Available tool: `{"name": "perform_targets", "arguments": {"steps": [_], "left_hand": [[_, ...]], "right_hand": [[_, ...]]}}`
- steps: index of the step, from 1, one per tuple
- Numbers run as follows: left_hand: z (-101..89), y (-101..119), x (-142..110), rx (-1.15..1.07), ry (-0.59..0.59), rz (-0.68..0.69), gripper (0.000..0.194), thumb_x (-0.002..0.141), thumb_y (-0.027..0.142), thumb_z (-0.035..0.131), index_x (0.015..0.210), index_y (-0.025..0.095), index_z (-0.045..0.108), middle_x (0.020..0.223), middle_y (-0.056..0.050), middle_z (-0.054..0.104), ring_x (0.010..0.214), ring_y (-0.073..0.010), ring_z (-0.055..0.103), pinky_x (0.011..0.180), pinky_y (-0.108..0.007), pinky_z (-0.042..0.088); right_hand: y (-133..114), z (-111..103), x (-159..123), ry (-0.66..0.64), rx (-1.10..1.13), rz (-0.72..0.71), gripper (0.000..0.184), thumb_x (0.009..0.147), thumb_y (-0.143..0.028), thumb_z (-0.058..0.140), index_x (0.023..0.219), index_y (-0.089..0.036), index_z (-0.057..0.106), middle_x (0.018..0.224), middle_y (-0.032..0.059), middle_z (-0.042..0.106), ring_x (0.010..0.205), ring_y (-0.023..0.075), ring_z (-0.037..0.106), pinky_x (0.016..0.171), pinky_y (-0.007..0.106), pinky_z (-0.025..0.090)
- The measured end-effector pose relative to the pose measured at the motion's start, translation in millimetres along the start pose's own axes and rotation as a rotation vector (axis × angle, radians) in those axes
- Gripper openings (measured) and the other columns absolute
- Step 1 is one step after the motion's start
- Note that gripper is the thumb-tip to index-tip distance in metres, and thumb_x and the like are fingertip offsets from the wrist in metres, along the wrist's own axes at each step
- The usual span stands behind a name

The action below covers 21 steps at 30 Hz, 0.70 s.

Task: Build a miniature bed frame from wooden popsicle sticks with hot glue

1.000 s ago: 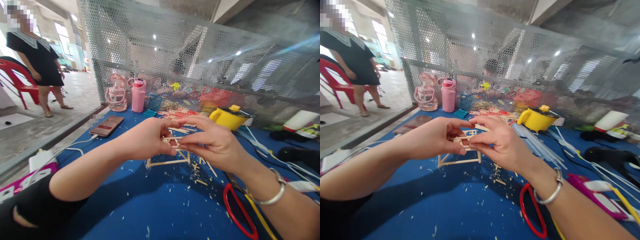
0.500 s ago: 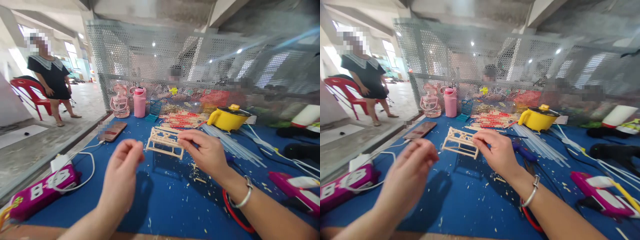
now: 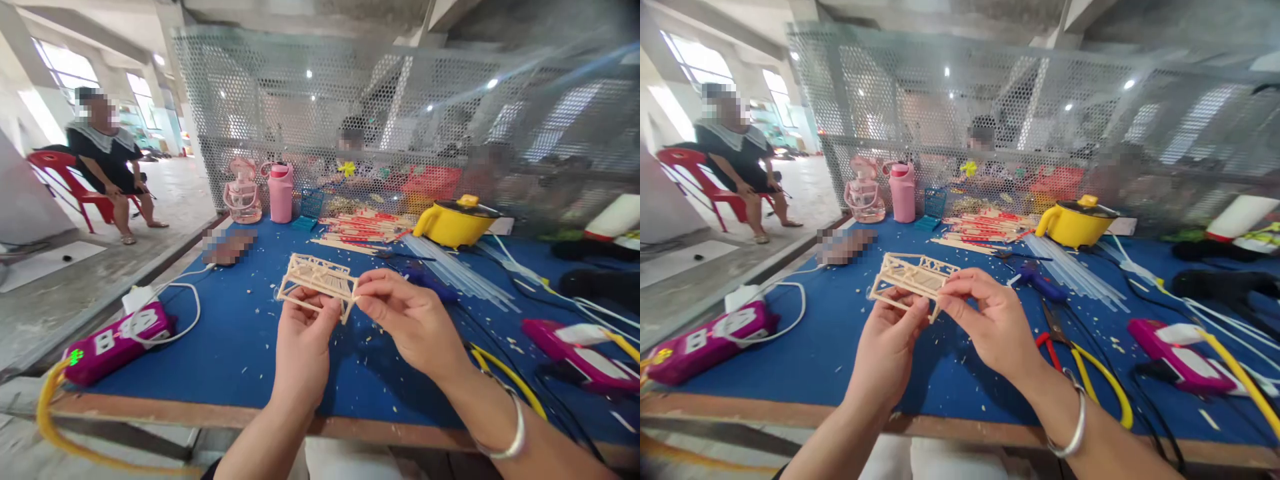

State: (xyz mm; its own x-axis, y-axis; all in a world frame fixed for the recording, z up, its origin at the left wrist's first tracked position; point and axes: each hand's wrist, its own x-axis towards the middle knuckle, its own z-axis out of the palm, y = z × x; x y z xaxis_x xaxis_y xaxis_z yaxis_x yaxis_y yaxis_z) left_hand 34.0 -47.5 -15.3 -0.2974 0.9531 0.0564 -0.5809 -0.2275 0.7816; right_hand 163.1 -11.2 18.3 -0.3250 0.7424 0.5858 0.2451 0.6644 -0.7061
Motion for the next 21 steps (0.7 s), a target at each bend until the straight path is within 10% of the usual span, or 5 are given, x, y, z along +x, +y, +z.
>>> {"name": "perform_targets", "arguments": {"steps": [8, 14, 21], "left_hand": [[4.9, 4, -6, 0.063, -0.030, -0.027, 0.030, 0.077, 0.023, 0.071, 0.097, 0.016, 0.050, 0.079, 0.003, 0.058, 0.065, -0.0044, 0.051, 0.059, -0.016, 0.040], [-0.7, 6, -6, 0.082, -0.057, -0.016, 0.025, 0.080, 0.022, 0.068, 0.096, 0.016, 0.051, 0.079, 0.002, 0.059, 0.064, -0.0044, 0.050, 0.057, -0.016, 0.039], [-1.2, 5, -4, 0.068, -0.052, 0.011, 0.022, 0.081, 0.022, 0.067, 0.094, 0.017, 0.051, 0.078, 0.004, 0.058, 0.064, -0.0036, 0.051, 0.058, -0.015, 0.040]], "right_hand": [[-11, -22, 27, 0.129, -0.038, 0.050, 0.004, 0.079, -0.022, 0.066, 0.081, -0.024, 0.068, 0.072, -0.0032, 0.069, 0.063, 0.0099, 0.061, 0.057, 0.020, 0.049], [-33, -29, 43, -0.069, -0.121, 0.096, 0.003, 0.071, -0.021, 0.071, 0.070, -0.022, 0.068, 0.062, -0.0022, 0.068, 0.052, 0.0107, 0.060, 0.045, 0.021, 0.047], [-94, -12, 72, -0.116, -0.241, -0.228, 0.013, 0.079, -0.023, 0.070, 0.091, -0.023, 0.065, 0.084, -0.0007, 0.071, 0.070, 0.0128, 0.068, 0.059, 0.023, 0.055]]}}
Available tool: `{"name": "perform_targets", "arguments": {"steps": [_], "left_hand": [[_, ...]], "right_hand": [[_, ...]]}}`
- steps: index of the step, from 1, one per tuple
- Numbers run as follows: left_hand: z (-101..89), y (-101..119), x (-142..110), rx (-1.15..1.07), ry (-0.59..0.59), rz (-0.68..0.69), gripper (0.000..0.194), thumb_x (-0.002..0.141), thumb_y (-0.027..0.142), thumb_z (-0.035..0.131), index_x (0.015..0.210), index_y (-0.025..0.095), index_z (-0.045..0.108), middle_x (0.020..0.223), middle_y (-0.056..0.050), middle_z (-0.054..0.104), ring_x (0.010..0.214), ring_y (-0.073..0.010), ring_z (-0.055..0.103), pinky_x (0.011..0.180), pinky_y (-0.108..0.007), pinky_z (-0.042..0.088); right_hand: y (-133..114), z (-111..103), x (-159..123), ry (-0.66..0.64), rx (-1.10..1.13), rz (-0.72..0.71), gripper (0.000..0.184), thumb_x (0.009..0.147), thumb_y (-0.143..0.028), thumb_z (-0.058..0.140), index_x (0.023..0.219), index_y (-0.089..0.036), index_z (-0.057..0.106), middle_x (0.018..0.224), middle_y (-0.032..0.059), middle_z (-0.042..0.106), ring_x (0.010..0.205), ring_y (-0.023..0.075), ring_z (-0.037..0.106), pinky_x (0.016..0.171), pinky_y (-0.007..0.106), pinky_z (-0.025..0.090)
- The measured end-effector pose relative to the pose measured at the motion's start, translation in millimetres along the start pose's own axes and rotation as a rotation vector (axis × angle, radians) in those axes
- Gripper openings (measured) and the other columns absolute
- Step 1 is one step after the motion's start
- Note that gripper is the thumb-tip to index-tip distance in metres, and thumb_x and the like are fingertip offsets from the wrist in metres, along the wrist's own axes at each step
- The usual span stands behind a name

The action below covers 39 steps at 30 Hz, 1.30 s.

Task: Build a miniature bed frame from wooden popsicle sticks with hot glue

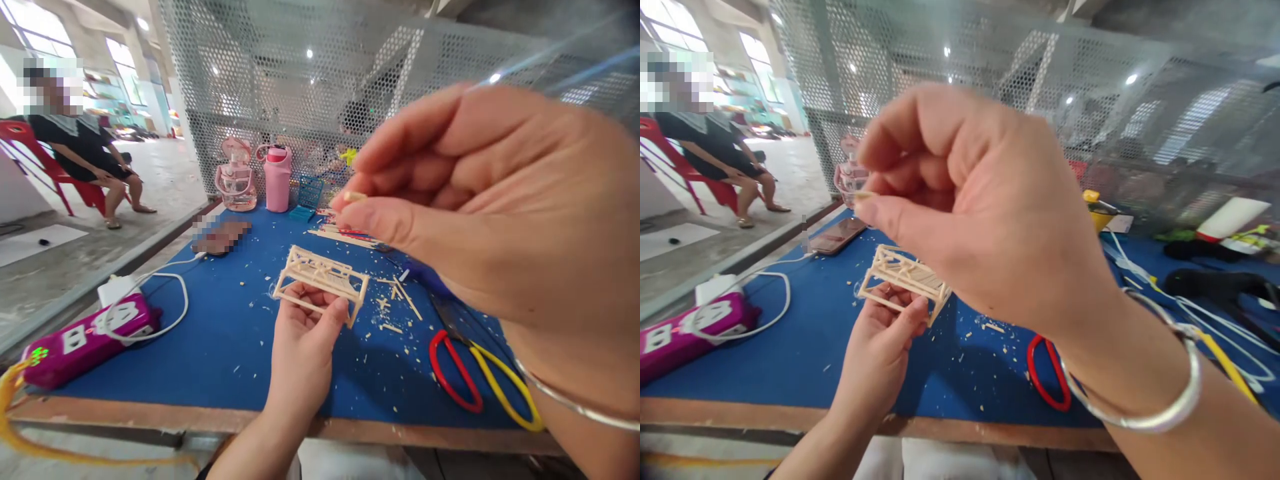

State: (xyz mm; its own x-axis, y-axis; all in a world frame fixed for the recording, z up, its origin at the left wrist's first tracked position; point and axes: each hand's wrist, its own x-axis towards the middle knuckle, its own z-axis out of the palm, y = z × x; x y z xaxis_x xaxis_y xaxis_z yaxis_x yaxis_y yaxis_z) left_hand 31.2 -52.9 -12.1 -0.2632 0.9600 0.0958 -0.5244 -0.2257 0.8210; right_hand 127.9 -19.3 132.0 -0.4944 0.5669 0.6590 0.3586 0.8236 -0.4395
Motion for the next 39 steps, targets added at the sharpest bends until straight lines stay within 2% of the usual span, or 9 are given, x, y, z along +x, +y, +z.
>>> {"name": "perform_targets", "arguments": {"steps": [6, 13, 23, 27, 29, 31, 33, 35, 39], "left_hand": [[-2.4, 5, 0, -0.019, -0.017, -0.016, 0.021, 0.081, 0.019, 0.067, 0.095, 0.016, 0.052, 0.080, 0.003, 0.059, 0.064, -0.0036, 0.051, 0.059, -0.015, 0.041], [-1.1, 6, -2, -0.054, -0.007, -0.030, 0.024, 0.081, 0.016, 0.067, 0.097, 0.016, 0.050, 0.081, 0.003, 0.059, 0.064, -0.0033, 0.051, 0.060, -0.015, 0.042], [0.2, 3, -2, -0.002, -0.002, -0.021, 0.026, 0.080, 0.021, 0.068, 0.099, 0.017, 0.051, 0.083, 0.002, 0.061, 0.067, -0.0057, 0.054, 0.061, -0.016, 0.044], [-19.3, 14, -17, 0.331, -0.095, -0.068, 0.028, 0.079, 0.032, 0.067, 0.102, 0.020, 0.055, 0.085, -0.002, 0.064, 0.067, -0.0110, 0.056, 0.058, -0.021, 0.045], [-34.6, 34, -23, 0.681, -0.223, -0.131, 0.020, 0.074, 0.034, 0.071, 0.084, 0.020, 0.061, 0.061, 0.001, 0.059, 0.050, -0.0114, 0.048, 0.044, -0.022, 0.037], [-45.0, 61, -17, 0.898, -0.256, 0.045, 0.014, 0.075, 0.029, 0.069, 0.066, 0.021, 0.062, 0.051, 0.002, 0.054, 0.045, -0.0105, 0.043, 0.042, -0.022, 0.032], [-45.2, 88, 4, 0.899, -0.126, 0.429, 0.018, 0.066, 0.016, 0.074, 0.083, 0.023, 0.068, 0.074, 0.000, 0.065, 0.065, -0.0133, 0.055, 0.055, -0.020, 0.041], [-35.5, 105, 35, 0.876, -0.285, 0.540, 0.058, 0.056, 0.005, 0.076, 0.110, 0.022, 0.066, 0.102, -0.003, 0.068, 0.095, -0.0188, 0.060, 0.075, -0.021, 0.044], [-10.7, 106, 87, 0.915, -0.694, 0.265, 0.079, 0.047, 0.005, 0.079, 0.123, 0.022, 0.062, 0.084, -0.005, 0.071, 0.073, -0.0206, 0.066, 0.064, -0.025, 0.047]], "right_hand": [[25, 11, -17, -0.218, -0.266, -0.112, 0.008, 0.082, -0.017, 0.063, 0.079, -0.020, 0.070, 0.085, 0.0015, 0.068, 0.078, 0.0144, 0.065, 0.070, 0.028, 0.052], [40, 17, -38, -0.216, -0.503, -0.264, 0.016, 0.082, -0.013, 0.059, 0.080, -0.020, 0.073, 0.117, 0.0090, 0.065, 0.114, 0.0267, 0.055, 0.099, 0.047, 0.043], [39, 19, -38, -0.343, -0.343, -0.093, 0.016, 0.085, -0.010, 0.056, 0.086, -0.019, 0.070, 0.085, 0.0000, 0.073, 0.074, 0.0109, 0.066, 0.066, 0.021, 0.049], [39, 17, -36, -0.382, -0.344, -0.082, 0.017, 0.086, -0.013, 0.054, 0.083, -0.020, 0.070, 0.086, 0.0013, 0.072, 0.074, 0.0129, 0.066, 0.064, 0.023, 0.048], [41, 16, -34, -0.404, -0.328, -0.098, 0.017, 0.086, -0.013, 0.054, 0.084, -0.020, 0.070, 0.085, 0.0013, 0.072, 0.074, 0.0131, 0.066, 0.065, 0.024, 0.048], [43, 14, -31, -0.433, -0.310, -0.124, 0.017, 0.087, -0.014, 0.054, 0.084, -0.020, 0.070, 0.085, 0.0014, 0.072, 0.075, 0.0132, 0.066, 0.067, 0.025, 0.048], [46, 12, -26, -0.471, -0.299, -0.147, 0.017, 0.086, -0.016, 0.054, 0.085, -0.020, 0.070, 0.084, 0.0015, 0.072, 0.075, 0.0138, 0.065, 0.067, 0.026, 0.047], [49, 10, -21, -0.500, -0.303, -0.147, 0.016, 0.086, -0.015, 0.055, 0.084, -0.020, 0.070, 0.081, 0.0011, 0.071, 0.073, 0.0141, 0.064, 0.065, 0.027, 0.046], [54, 5, -11, -0.500, -0.305, -0.137, 0.017, 0.085, -0.015, 0.055, 0.080, -0.020, 0.070, 0.076, -0.0005, 0.070, 0.068, 0.0131, 0.063, 0.064, 0.027, 0.044]]}}
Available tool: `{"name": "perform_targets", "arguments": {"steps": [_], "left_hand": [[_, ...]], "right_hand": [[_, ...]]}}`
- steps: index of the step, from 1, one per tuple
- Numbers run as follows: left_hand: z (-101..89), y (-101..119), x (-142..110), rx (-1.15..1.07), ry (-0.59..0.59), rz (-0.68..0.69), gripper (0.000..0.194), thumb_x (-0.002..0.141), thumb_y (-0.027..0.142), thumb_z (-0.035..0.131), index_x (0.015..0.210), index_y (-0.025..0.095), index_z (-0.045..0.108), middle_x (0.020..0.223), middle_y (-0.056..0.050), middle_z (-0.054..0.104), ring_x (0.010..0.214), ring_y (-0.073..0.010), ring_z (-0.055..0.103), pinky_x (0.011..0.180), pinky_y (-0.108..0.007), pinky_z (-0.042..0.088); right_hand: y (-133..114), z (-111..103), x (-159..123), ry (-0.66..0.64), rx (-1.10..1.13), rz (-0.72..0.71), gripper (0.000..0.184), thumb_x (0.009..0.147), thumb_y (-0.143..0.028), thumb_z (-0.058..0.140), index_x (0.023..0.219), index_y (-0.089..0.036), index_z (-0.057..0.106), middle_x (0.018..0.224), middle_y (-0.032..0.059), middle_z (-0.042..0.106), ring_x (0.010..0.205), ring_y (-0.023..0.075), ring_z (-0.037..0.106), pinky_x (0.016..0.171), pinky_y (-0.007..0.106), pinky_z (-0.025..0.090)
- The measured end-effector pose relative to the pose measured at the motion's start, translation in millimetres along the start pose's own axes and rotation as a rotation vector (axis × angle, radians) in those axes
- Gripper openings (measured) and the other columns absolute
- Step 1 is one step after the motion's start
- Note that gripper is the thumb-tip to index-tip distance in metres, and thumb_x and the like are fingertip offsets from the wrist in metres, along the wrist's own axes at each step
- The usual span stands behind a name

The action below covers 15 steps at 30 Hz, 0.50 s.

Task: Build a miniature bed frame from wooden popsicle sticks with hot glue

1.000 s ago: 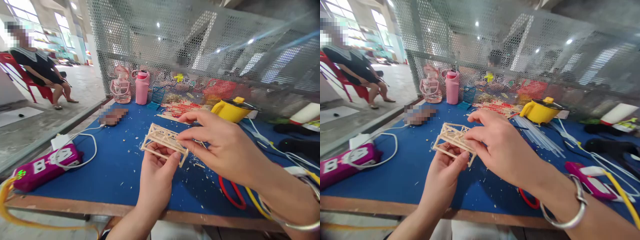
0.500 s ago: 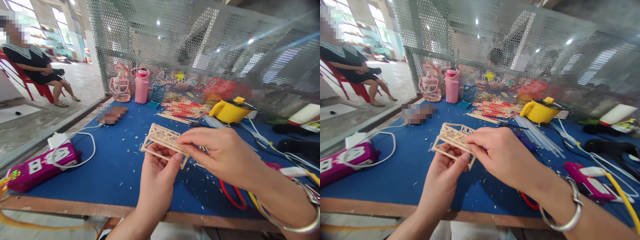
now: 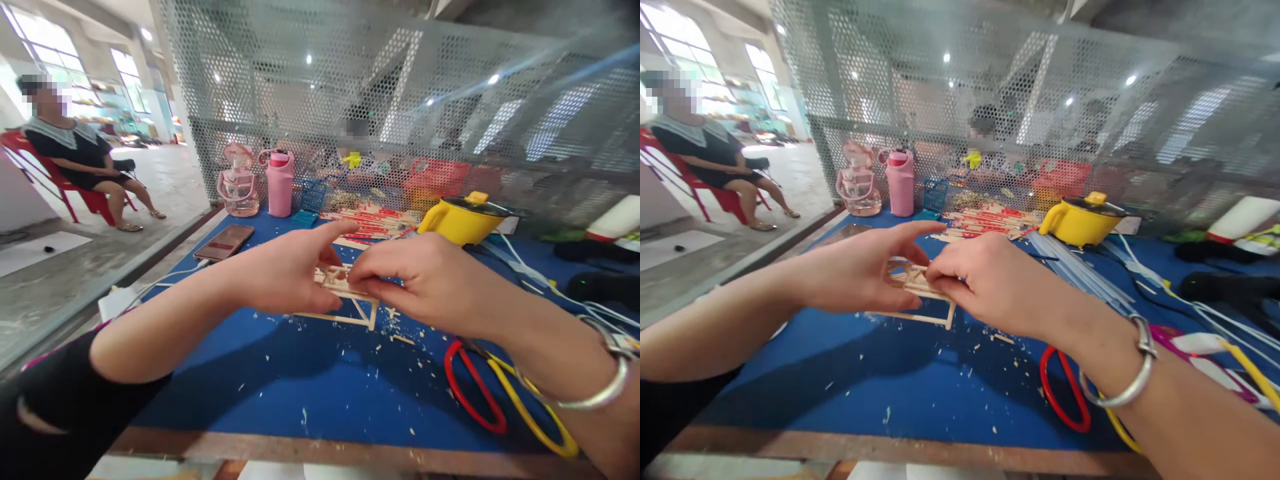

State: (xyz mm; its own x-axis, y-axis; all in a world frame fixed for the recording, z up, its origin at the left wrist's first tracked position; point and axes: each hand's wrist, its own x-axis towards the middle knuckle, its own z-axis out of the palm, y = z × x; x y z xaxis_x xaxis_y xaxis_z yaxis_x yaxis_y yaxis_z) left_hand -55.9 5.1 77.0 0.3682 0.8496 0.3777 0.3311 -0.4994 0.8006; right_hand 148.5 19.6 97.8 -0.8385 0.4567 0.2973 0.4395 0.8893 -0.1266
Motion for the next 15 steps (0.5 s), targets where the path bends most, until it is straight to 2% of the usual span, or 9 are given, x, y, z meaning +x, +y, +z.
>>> {"name": "perform_targets", "arguments": {"steps": [3, 9, 15], "left_hand": [[5.0, -7, 13, -0.073, -0.107, -0.022, 0.088, 0.052, 0.010, 0.079, 0.135, 0.023, 0.051, 0.075, -0.004, 0.071, 0.069, -0.0204, 0.066, 0.062, -0.027, 0.049], [11.2, -6, 10, -0.348, -0.053, -0.137, 0.088, 0.047, 0.001, 0.077, 0.130, 0.024, 0.057, 0.067, -0.003, 0.069, 0.063, -0.0207, 0.066, 0.056, -0.027, 0.050], [9.2, -5, 18, -0.376, -0.075, -0.190, 0.092, 0.048, -0.005, 0.074, 0.132, 0.026, 0.054, 0.068, -0.002, 0.069, 0.059, -0.0160, 0.062, 0.048, -0.019, 0.043]], "right_hand": [[5, -2, 3, 0.004, 0.028, 0.007, 0.016, 0.084, -0.016, 0.056, 0.080, -0.020, 0.071, 0.075, -0.0017, 0.070, 0.067, 0.0119, 0.063, 0.064, 0.026, 0.044], [11, -1, 2, 0.008, 0.104, 0.047, 0.015, 0.083, -0.013, 0.057, 0.080, -0.021, 0.070, 0.078, -0.0019, 0.069, 0.071, 0.0120, 0.062, 0.067, 0.026, 0.045], [10, 3, -7, 0.095, 0.005, 0.040, 0.017, 0.089, -0.016, 0.052, 0.082, -0.019, 0.067, 0.076, 0.0004, 0.066, 0.067, 0.0112, 0.059, 0.060, 0.025, 0.042]]}}
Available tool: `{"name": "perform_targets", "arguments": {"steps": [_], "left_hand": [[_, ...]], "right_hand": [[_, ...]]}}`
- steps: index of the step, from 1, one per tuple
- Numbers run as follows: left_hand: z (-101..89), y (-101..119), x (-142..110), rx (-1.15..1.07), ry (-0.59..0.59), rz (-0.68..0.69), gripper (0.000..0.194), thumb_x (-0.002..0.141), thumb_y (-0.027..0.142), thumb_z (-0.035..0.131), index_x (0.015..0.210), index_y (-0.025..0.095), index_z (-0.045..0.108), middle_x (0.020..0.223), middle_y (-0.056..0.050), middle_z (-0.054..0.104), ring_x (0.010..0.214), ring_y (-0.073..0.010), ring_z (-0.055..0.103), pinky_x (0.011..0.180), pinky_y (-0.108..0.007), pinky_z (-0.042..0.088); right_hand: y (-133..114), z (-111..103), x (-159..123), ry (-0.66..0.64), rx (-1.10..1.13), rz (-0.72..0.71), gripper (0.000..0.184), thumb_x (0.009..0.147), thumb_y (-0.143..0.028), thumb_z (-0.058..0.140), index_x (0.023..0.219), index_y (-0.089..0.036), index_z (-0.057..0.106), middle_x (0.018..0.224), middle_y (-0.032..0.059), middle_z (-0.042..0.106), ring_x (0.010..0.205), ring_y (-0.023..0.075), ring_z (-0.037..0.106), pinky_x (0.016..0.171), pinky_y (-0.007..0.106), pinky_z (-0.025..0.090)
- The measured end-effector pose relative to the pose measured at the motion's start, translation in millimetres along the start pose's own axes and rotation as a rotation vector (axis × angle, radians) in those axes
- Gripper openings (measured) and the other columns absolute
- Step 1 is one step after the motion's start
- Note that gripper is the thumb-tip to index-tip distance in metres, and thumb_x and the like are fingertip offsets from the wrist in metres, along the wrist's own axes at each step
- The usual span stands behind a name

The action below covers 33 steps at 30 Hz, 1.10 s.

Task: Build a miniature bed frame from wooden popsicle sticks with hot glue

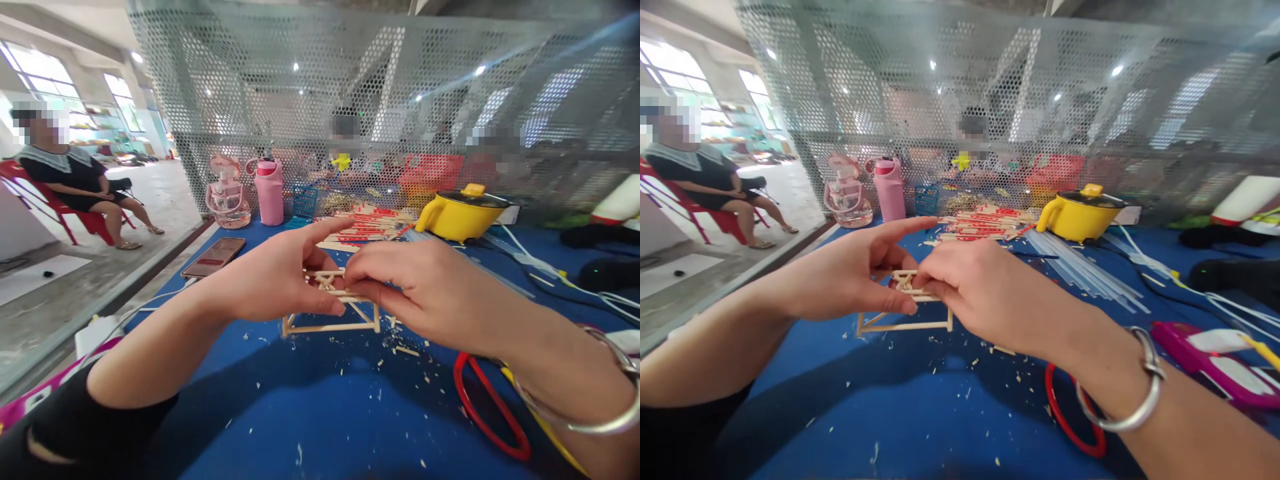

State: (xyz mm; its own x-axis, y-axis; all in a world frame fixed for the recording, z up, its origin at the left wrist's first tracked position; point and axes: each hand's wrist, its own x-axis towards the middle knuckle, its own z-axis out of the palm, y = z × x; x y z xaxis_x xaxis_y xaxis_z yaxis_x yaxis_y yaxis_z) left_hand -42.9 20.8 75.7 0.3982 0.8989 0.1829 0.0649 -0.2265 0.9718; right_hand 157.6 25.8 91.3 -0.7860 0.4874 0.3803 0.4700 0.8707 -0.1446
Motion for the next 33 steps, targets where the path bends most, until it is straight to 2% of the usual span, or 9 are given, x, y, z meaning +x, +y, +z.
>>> {"name": "perform_targets", "arguments": {"steps": [5, 11, 15, 18, 20, 22, 25, 30, 33], "left_hand": [[2.7, 3, 3, -0.072, 0.006, -0.089, 0.091, 0.047, -0.007, 0.073, 0.132, 0.022, 0.054, 0.059, 0.000, 0.067, 0.052, -0.0140, 0.060, 0.042, -0.017, 0.037], [8.0, 1, 4, 0.049, 0.009, -0.059, 0.085, 0.054, 0.002, 0.076, 0.133, 0.023, 0.053, 0.062, -0.001, 0.068, 0.051, -0.0151, 0.060, 0.042, -0.018, 0.036], [10.0, -1, 3, 0.022, 0.029, -0.075, 0.081, 0.054, 0.003, 0.076, 0.131, 0.022, 0.055, 0.064, -0.003, 0.070, 0.052, -0.0158, 0.061, 0.043, -0.019, 0.038], [9.5, -2, 3, 0.028, 0.019, -0.068, 0.079, 0.057, 0.005, 0.075, 0.132, 0.023, 0.054, 0.065, -0.003, 0.070, 0.054, -0.0165, 0.062, 0.044, -0.020, 0.040], [7.7, -2, 3, 0.071, 0.012, -0.048, 0.077, 0.061, 0.008, 0.074, 0.133, 0.023, 0.053, 0.064, -0.003, 0.069, 0.054, -0.0167, 0.062, 0.045, -0.022, 0.041], [5.6, -2, 3, 0.123, 0.004, -0.030, 0.076, 0.062, 0.011, 0.074, 0.134, 0.023, 0.052, 0.063, -0.003, 0.068, 0.052, -0.0166, 0.060, 0.044, -0.022, 0.041], [4.0, -1, 2, 0.210, -0.025, -0.015, 0.078, 0.065, 0.016, 0.074, 0.138, 0.023, 0.048, 0.065, -0.004, 0.068, 0.053, -0.0163, 0.060, 0.045, -0.022, 0.041], [5.0, 1, 1, 0.289, -0.043, -0.012, 0.075, 0.069, 0.019, 0.071, 0.140, 0.023, 0.045, 0.068, -0.003, 0.068, 0.058, -0.0156, 0.061, 0.048, -0.021, 0.043], [5.2, 1, 2, 0.298, -0.041, -0.001, 0.074, 0.069, 0.019, 0.071, 0.139, 0.022, 0.046, 0.070, -0.004, 0.069, 0.062, -0.0172, 0.063, 0.050, -0.022, 0.043]], "right_hand": [[0, 1, -4, 0.013, 0.012, 0.009, 0.020, 0.092, -0.021, 0.051, 0.081, -0.019, 0.067, 0.074, 0.0009, 0.067, 0.063, 0.0108, 0.060, 0.057, 0.025, 0.042], [4, 2, -5, 0.069, 0.101, 0.006, 0.013, 0.084, -0.015, 0.060, 0.082, -0.022, 0.071, 0.077, -0.0038, 0.072, 0.068, 0.0091, 0.065, 0.062, 0.021, 0.046], [6, 7, -5, 0.115, 0.207, 0.094, 0.012, 0.081, -0.015, 0.063, 0.079, -0.023, 0.072, 0.077, -0.0046, 0.073, 0.070, 0.0100, 0.067, 0.064, 0.022, 0.050], [7, 9, -12, 0.150, 0.295, 0.169, 0.013, 0.085, -0.021, 0.060, 0.093, -0.024, 0.070, 0.087, -0.0019, 0.073, 0.076, 0.0124, 0.068, 0.066, 0.024, 0.053], [7, 12, -22, 0.223, 0.348, 0.208, 0.029, 0.083, -0.026, 0.062, 0.112, -0.025, 0.062, 0.102, 0.0016, 0.071, 0.088, 0.0159, 0.067, 0.073, 0.027, 0.055], [6, 17, -33, 0.274, 0.312, 0.224, 0.057, 0.075, -0.032, 0.071, 0.127, -0.026, 0.049, 0.119, 0.0053, 0.064, 0.103, 0.0209, 0.063, 0.083, 0.033, 0.055], [0, 30, -46, 0.244, 0.116, 0.224, 0.080, 0.064, -0.035, 0.079, 0.133, -0.025, 0.040, 0.130, 0.0080, 0.055, 0.115, 0.0253, 0.056, 0.095, 0.039, 0.050], [-7, 45, -47, 0.316, -0.026, 0.184, 0.052, 0.076, -0.028, 0.069, 0.123, -0.021, 0.047, 0.118, 0.0062, 0.063, 0.108, 0.0213, 0.059, 0.094, 0.039, 0.048], [-7, 47, -45, 0.354, -0.047, 0.186, 0.051, 0.075, -0.028, 0.070, 0.121, -0.021, 0.050, 0.112, 0.0057, 0.066, 0.102, 0.0208, 0.061, 0.092, 0.038, 0.049]]}}
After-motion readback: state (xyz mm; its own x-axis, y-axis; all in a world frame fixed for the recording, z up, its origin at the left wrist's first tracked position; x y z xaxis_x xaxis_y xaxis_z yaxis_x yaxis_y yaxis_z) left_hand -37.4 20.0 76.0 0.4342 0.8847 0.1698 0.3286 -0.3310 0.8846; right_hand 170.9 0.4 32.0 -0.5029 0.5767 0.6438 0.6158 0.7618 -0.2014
